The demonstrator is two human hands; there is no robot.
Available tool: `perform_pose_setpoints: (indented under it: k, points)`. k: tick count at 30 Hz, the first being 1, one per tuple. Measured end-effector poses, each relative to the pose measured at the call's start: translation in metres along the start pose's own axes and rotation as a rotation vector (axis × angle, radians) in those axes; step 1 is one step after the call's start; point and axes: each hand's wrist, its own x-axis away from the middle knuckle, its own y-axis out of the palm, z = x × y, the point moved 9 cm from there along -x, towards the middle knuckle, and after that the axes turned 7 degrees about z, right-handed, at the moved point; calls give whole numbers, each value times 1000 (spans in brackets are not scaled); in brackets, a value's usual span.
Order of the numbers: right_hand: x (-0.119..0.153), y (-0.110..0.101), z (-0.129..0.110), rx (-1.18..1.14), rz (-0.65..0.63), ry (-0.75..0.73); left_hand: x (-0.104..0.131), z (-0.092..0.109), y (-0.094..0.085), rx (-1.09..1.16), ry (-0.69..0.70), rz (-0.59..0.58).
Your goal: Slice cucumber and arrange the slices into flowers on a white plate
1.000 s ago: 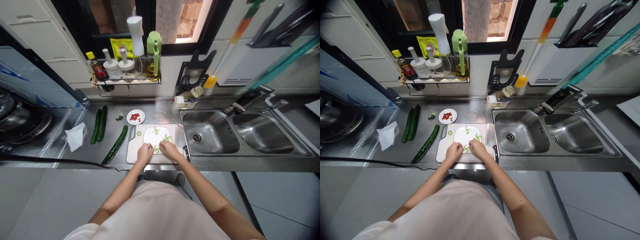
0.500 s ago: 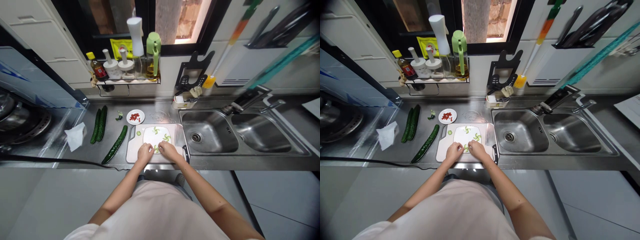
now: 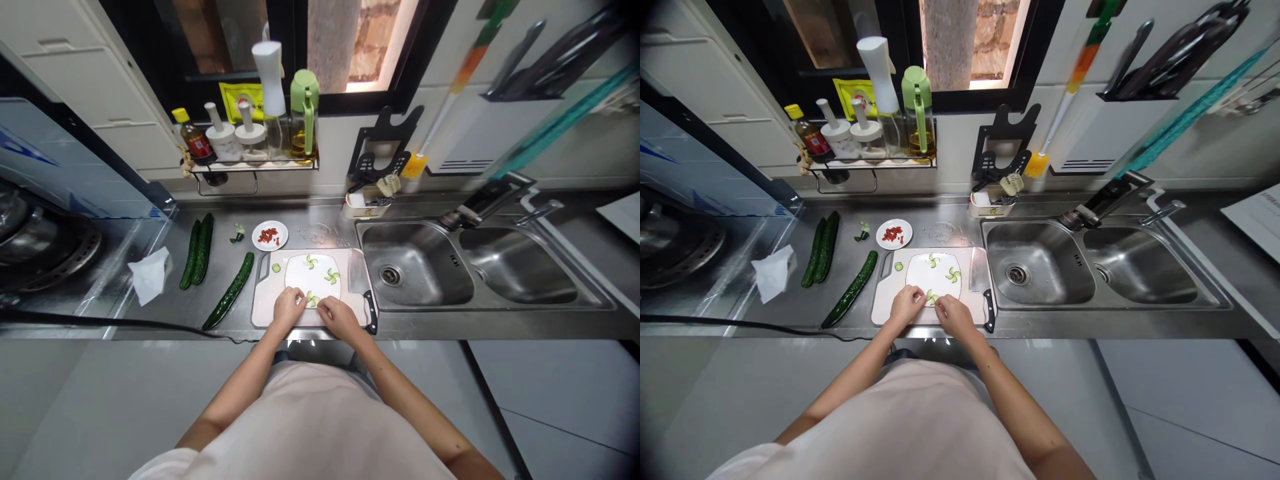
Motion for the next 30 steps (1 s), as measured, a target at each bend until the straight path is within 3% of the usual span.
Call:
perform_pose_setpoints:
  k: [7,14,20,30]
  points:
    - [10,-13,8,-65,45,45,3,-2,-9,131,20,37]
    - [13,-25,16,-111,107,59,-10,-45,-33,218,-146,245]
    - [9,-28,20,-133,143,54,-32,-68,-47,168,-269,335]
    - [8,-29,28,-155,164,61,-53,-76,-51,-41,-410,323]
